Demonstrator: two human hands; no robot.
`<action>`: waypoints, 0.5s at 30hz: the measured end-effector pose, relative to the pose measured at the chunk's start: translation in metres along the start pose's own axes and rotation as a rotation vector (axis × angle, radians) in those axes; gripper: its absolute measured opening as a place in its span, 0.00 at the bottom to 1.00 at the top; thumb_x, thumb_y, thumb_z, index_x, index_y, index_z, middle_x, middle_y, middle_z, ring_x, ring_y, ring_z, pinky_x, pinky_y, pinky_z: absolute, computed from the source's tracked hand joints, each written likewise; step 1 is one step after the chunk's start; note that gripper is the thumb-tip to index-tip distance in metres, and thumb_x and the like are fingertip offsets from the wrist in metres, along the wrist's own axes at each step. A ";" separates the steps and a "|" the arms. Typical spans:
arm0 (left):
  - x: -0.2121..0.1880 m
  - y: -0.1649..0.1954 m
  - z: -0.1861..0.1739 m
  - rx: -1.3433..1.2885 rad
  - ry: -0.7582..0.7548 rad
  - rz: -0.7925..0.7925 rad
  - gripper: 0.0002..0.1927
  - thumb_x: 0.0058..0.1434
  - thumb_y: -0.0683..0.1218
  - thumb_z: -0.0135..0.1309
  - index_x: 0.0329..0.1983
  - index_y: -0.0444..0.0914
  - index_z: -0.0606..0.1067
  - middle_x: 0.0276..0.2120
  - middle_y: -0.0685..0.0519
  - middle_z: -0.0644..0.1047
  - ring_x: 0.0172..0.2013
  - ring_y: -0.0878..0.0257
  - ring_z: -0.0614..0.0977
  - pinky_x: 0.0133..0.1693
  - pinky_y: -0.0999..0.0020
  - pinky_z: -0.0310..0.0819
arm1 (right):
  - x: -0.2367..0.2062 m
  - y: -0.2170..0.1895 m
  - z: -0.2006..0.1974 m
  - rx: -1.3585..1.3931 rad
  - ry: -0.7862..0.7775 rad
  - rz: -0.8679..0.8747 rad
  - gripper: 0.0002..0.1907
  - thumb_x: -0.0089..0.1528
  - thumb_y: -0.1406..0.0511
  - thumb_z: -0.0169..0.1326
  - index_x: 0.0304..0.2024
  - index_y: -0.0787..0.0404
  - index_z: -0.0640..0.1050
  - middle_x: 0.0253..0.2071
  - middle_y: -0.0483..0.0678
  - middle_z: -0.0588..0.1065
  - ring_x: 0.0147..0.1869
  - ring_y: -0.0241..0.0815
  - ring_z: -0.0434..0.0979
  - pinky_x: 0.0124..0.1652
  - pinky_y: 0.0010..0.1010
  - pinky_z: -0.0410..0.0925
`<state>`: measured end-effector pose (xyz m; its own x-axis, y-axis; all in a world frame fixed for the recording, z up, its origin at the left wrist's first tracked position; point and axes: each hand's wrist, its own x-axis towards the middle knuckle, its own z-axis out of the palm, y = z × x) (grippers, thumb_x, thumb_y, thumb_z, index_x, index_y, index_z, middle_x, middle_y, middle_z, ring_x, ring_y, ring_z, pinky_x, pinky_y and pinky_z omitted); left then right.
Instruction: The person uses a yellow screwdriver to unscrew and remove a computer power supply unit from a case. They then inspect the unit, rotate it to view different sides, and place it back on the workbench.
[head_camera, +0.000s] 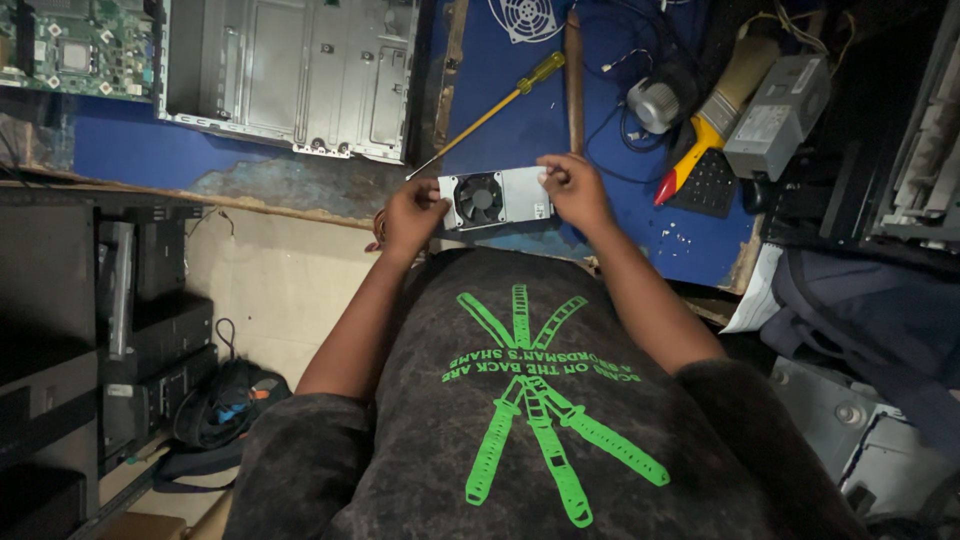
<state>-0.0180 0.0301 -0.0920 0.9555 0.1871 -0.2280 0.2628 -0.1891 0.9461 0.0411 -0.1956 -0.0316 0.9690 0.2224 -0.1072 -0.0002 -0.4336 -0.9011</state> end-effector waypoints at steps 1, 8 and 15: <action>-0.001 0.000 0.000 -0.001 0.006 0.002 0.16 0.53 0.37 0.65 0.45 0.31 0.79 0.35 0.51 0.83 0.33 0.67 0.84 0.39 0.72 0.81 | 0.000 0.000 0.000 0.019 -0.007 -0.006 0.13 0.62 0.72 0.60 0.50 0.63 0.82 0.39 0.44 0.73 0.39 0.31 0.72 0.41 0.22 0.69; -0.003 0.002 0.000 -0.099 -0.062 -0.005 0.19 0.55 0.35 0.62 0.49 0.31 0.74 0.39 0.50 0.81 0.37 0.66 0.83 0.42 0.71 0.81 | 0.000 -0.006 -0.002 0.063 -0.048 0.051 0.13 0.63 0.73 0.60 0.50 0.64 0.81 0.40 0.43 0.72 0.40 0.31 0.72 0.43 0.22 0.70; -0.003 0.003 0.000 -0.127 -0.104 -0.007 0.18 0.54 0.34 0.63 0.46 0.31 0.72 0.39 0.49 0.80 0.38 0.65 0.83 0.43 0.71 0.80 | -0.002 -0.008 0.002 0.025 0.019 0.016 0.12 0.62 0.74 0.59 0.49 0.64 0.82 0.40 0.44 0.74 0.42 0.32 0.75 0.44 0.22 0.71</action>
<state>-0.0202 0.0290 -0.0886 0.9642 0.0855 -0.2511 0.2567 -0.0633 0.9644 0.0386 -0.1911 -0.0249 0.9735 0.1987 -0.1134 -0.0214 -0.4144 -0.9098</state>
